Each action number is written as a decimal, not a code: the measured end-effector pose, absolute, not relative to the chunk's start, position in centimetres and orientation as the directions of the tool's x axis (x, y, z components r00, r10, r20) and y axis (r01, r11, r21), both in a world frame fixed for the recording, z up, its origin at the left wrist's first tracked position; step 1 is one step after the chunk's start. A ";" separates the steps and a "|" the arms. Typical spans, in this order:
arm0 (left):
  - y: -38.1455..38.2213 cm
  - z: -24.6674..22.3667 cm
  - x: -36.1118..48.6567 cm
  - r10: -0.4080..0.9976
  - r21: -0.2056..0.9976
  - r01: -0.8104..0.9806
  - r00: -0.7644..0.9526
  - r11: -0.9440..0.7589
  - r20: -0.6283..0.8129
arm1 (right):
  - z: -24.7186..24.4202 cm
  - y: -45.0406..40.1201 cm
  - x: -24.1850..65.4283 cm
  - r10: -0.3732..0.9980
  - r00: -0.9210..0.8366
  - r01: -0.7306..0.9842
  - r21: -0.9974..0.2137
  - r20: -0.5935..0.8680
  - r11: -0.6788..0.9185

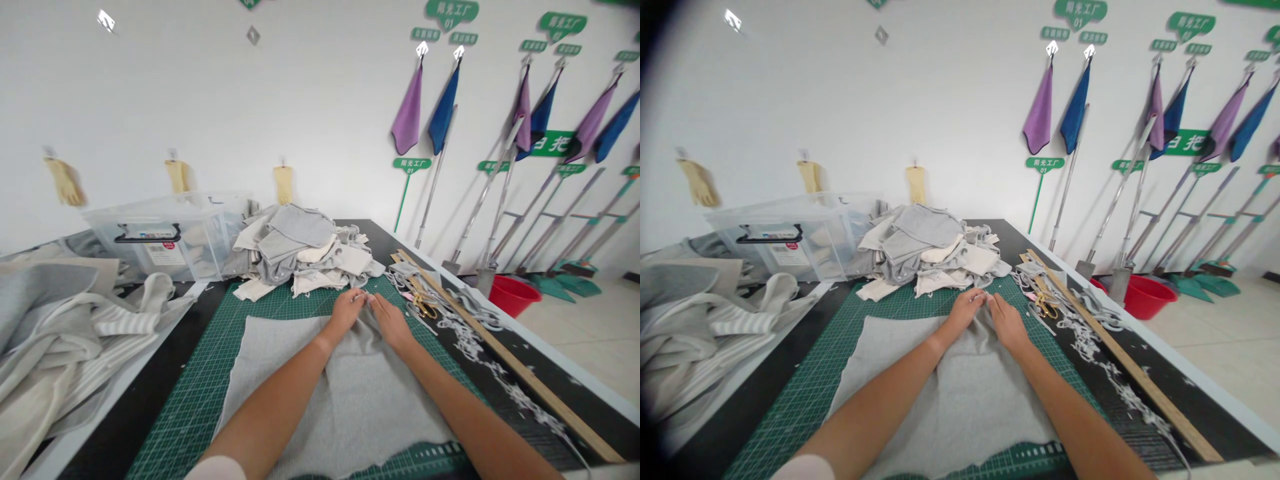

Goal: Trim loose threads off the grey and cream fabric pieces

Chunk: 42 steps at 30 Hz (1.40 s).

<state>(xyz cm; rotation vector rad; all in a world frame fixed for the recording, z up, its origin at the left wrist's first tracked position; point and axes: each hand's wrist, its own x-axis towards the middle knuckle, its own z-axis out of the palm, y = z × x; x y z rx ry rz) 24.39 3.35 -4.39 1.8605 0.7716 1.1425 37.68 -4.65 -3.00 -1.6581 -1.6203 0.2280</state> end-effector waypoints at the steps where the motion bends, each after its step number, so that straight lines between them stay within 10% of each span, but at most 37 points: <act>1: 3.4 -4.4 24.4 0.814 0.866 0.096 0.406 -0.491 0.416 | -2.9 -4.6 37.8 0.911 0.167 0.761 -0.637 0.378 0.125; 42: 4.3 -5.0 24.4 0.785 0.891 0.047 0.494 -0.452 0.373 | -2.1 -5.0 39.3 0.947 0.127 0.669 -0.730 0.296 0.138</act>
